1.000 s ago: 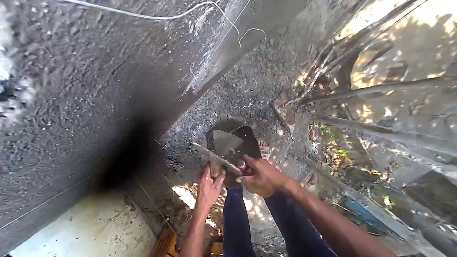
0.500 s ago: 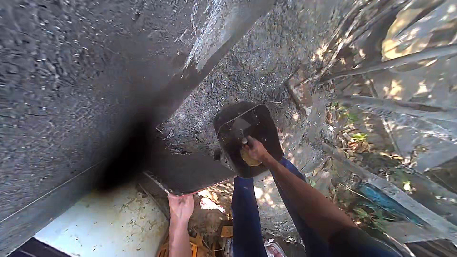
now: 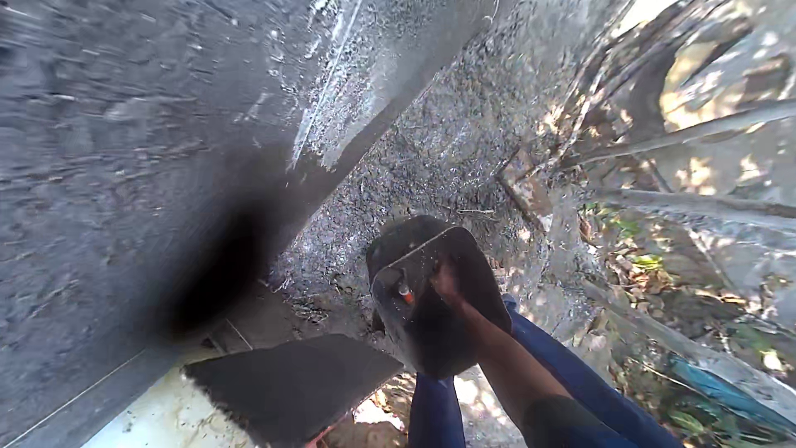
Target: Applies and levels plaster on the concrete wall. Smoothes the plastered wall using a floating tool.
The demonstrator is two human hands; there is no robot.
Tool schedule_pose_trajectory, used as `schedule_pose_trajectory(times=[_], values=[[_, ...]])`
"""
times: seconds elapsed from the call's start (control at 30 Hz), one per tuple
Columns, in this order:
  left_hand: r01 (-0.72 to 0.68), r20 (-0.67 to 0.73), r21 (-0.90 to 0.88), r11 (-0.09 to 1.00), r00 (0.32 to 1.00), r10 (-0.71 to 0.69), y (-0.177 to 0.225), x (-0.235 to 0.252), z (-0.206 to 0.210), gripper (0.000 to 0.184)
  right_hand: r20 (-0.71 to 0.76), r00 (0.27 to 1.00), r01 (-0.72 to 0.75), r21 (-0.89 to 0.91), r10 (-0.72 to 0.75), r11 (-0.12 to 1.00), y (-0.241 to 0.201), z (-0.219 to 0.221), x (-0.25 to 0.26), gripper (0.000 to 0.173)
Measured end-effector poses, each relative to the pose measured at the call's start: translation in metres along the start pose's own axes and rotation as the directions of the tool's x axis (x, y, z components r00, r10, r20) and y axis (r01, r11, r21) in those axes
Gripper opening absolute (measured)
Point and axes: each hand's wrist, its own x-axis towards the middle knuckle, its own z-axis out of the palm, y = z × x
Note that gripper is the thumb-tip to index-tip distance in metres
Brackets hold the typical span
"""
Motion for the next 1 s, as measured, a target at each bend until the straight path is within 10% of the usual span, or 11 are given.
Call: schedule_pose_trajectory(times=[0.2,0.3,0.43,0.53,0.7,0.83,1.0], values=[[-0.108,0.037,0.197,0.974,0.994,0.103,-0.039,0.005,-0.016,0.039,0.220,0.959,-0.179,-0.023,0.180,0.984,0.005,0.027,0.005,0.051],[-0.108,0.111,0.106,0.988,0.989,0.096,-0.021,0.017,-0.008,0.032,0.244,0.958,-0.231,0.358,0.148,0.905,-0.007,0.000,-0.019,0.048],[-0.054,0.138,0.101,0.993,0.990,0.040,0.028,0.011,-0.005,0.026,0.385,0.922,-0.372,0.907,-0.033,0.197,-0.014,-0.077,-0.100,0.052],[0.030,0.099,0.164,0.986,0.994,-0.047,0.075,-0.008,-0.009,0.027,0.383,0.914,-0.391,0.920,-0.136,-0.035,-0.046,-0.164,-0.178,0.055],[0.106,0.092,0.210,0.972,0.988,-0.127,0.127,-0.038,-0.015,0.034,-0.028,0.980,0.066,0.980,-0.197,0.185,-0.190,-0.319,-0.226,0.048],[0.091,0.139,0.245,0.965,0.982,-0.128,0.142,-0.047,-0.012,0.035,-0.398,0.864,0.466,0.863,-0.307,0.193,-0.326,-0.397,-0.220,0.044],[0.050,0.186,0.255,0.966,0.978,-0.099,0.149,-0.045,0.011,0.035,-0.521,0.765,0.638,0.690,-0.378,0.342,-0.339,-0.409,-0.228,0.035]])
